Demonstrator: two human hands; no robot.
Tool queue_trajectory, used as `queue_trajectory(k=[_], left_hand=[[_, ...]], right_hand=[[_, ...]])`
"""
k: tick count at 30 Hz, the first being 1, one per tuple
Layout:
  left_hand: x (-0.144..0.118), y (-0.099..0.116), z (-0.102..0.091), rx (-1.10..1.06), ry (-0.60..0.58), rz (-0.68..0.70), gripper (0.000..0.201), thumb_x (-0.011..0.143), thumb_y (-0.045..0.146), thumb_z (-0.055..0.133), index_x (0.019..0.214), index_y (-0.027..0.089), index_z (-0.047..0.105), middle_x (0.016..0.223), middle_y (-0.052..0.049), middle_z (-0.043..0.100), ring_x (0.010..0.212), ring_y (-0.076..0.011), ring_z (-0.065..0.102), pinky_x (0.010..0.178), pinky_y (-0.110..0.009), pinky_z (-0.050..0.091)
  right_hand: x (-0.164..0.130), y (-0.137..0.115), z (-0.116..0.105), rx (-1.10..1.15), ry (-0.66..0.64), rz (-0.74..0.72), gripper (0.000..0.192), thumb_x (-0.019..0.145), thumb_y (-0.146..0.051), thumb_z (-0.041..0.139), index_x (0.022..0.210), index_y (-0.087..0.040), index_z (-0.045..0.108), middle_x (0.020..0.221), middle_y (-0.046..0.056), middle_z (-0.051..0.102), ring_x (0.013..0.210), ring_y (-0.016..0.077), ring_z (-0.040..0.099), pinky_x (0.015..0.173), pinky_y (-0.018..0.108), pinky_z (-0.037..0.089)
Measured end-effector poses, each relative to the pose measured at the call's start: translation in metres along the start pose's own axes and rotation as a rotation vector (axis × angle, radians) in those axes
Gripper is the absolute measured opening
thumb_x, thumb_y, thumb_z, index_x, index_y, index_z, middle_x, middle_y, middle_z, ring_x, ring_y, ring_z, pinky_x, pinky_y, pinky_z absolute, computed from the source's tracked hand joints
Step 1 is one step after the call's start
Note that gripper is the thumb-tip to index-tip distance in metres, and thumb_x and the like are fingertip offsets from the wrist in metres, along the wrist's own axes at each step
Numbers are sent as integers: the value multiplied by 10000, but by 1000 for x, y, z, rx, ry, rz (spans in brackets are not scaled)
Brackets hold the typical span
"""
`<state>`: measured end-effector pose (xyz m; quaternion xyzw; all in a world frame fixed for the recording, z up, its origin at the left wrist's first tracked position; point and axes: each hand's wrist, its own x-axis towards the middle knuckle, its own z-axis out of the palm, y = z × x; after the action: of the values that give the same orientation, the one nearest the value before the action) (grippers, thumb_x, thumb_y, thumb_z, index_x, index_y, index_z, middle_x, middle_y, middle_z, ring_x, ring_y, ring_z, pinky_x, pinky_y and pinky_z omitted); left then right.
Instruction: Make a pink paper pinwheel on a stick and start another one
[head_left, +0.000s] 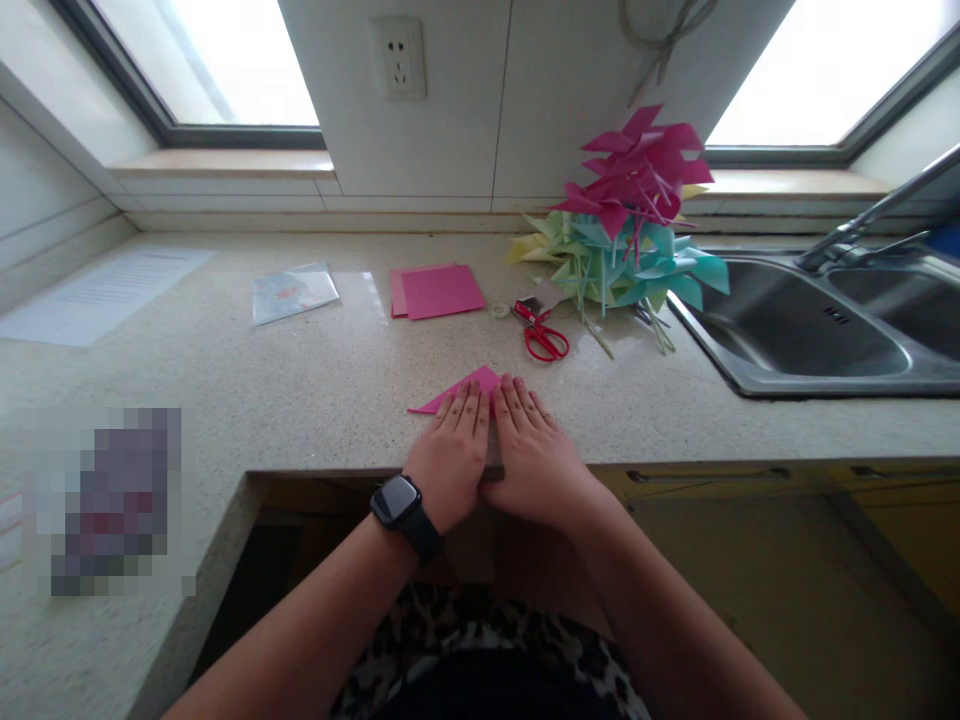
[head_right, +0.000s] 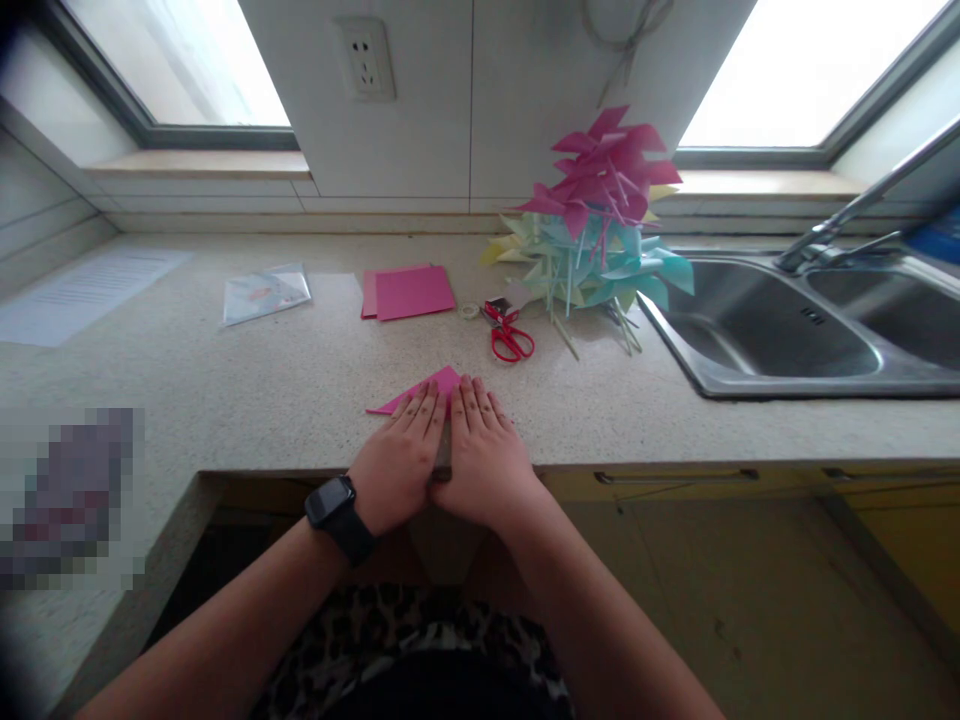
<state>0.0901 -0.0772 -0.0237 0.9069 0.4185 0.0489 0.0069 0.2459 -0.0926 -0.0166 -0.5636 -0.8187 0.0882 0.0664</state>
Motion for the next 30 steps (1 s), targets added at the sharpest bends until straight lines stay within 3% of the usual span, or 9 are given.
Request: queue_trajectory(k=[6, 15, 21, 26, 30], left_hand=[[4, -5, -3, -15, -36, 17, 875, 783, 272, 560, 1514, -86, 238, 1615, -323, 225, 1526, -389, 191, 1226, -512, 220], [11, -13, -4, -42, -78, 40, 1282, 674, 699, 645, 1538, -94, 128, 1636, -338, 101, 1538, -419, 94, 1238, -510, 140], [17, -17, -2, -54, -97, 36, 1441, 549, 758, 723, 1543, -88, 112, 1639, -336, 70, 1541, -419, 61, 1246, -485, 92], [20, -20, -4, -88, -128, 41, 1456, 568, 760, 698, 1547, -89, 33, 1642, -336, 14, 1543, -419, 19, 1240, -489, 69], [22, -24, -2, -129, -89, 57, 1440, 571, 773, 674, 1539, -87, 44, 1635, -352, 47, 1540, -429, 44, 1226, -514, 92]], right_hand=[[5, 4, -6, 10, -35, 2, 1048, 766, -511, 566, 1564, 61, 199, 1652, 249, 90, 1550, 324, 31, 1264, 474, 106], [15, 10, -4, -1, -64, 8, 1169, 693, -540, 613, 1566, 76, 138, 1654, 262, 29, 1550, 335, -23, 1261, 491, 29], [23, 16, -6, -6, -96, -13, 1234, 642, -544, 652, 1562, 90, 129, 1649, 284, 15, 1547, 362, -5, 1256, 514, 52], [26, 20, -7, -26, -117, -28, 1245, 645, -553, 664, 1568, 77, 117, 1649, 287, 2, 1547, 361, -16, 1254, 512, 48], [29, 22, -5, -32, -126, -36, 1267, 639, -563, 678, 1571, 73, 102, 1650, 289, 1, 1546, 372, -21, 1250, 531, 46]])
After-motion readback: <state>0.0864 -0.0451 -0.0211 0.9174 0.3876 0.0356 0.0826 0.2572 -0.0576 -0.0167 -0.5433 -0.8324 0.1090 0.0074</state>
